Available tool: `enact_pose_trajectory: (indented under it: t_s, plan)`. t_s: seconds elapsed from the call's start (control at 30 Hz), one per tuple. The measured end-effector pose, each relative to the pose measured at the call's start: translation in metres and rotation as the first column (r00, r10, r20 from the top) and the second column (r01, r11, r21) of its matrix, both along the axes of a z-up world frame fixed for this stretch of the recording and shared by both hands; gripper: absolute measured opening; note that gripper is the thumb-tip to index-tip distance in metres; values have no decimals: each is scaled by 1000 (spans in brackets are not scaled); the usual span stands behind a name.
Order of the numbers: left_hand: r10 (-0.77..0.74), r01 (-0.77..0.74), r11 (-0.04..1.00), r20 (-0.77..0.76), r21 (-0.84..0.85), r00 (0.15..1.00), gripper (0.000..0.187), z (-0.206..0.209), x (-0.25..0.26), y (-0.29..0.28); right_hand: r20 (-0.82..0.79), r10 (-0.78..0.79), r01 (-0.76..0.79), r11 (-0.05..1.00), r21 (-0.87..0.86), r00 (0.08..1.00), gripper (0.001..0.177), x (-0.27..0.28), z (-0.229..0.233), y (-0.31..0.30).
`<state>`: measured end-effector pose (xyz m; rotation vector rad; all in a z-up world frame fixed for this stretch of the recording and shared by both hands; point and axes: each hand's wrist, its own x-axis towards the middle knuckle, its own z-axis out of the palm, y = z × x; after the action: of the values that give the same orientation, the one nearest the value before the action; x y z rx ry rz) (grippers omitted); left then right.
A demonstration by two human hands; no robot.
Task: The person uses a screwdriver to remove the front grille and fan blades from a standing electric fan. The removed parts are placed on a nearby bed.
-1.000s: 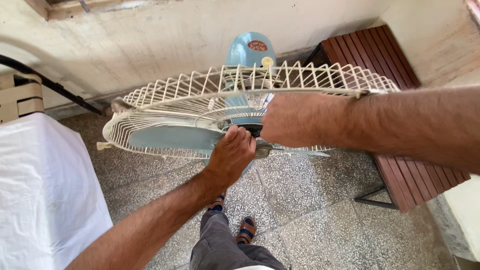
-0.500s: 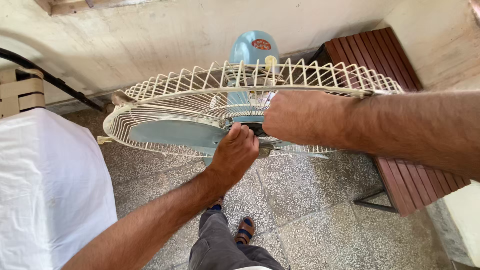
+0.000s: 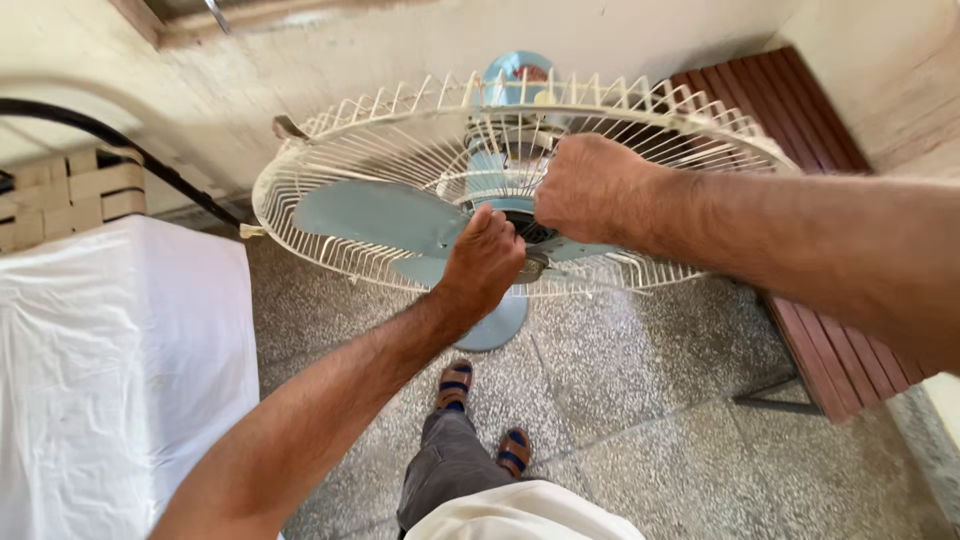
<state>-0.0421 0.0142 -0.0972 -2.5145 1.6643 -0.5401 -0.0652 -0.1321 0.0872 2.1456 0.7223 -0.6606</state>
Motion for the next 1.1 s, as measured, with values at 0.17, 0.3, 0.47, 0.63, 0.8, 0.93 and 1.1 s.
enact_pose_trajectory:
  t_s: [0.17, 0.3, 0.47, 0.63, 0.8, 0.93, 1.1]
  plan:
    - [13, -13, 999, 1, 43, 1000, 7, -6, 0, -10, 46, 56, -57, 998, 13, 997, 24, -7, -8, 8]
    - [69, -68, 997, -37, 31, 997, 6, -21, 4, -14, 58, 162, -162, 987, -7, 985, 21, 0, -19, 17]
    - [58, -52, 998, -125, 45, 990, 8, -20, 9, -16, 24, 113, -114, 993, 30, 993, 16, 3, -12, 10]
    - [29, -25, 999, -104, 39, 994, 9, -13, 11, -12, 13, 95, -96, 993, 66, 995, 16, 8, -15, 11]
    - [16, -13, 999, -84, 29, 996, 10, -16, 9, -6, -9, 50, -49, 995, 84, 999, 16, 10, -13, 10]
    - [5, -2, 1000, -89, 29, 996, 8, -20, 15, -9, 19, 48, -50, 994, 101, 999, 15, 8, -3, 5]
    - [20, -20, 999, 0, 34, 1000, 13, -39, 10, -19, 28, -50, 44, 982, 182, 998, 19, 5, -2, 2]
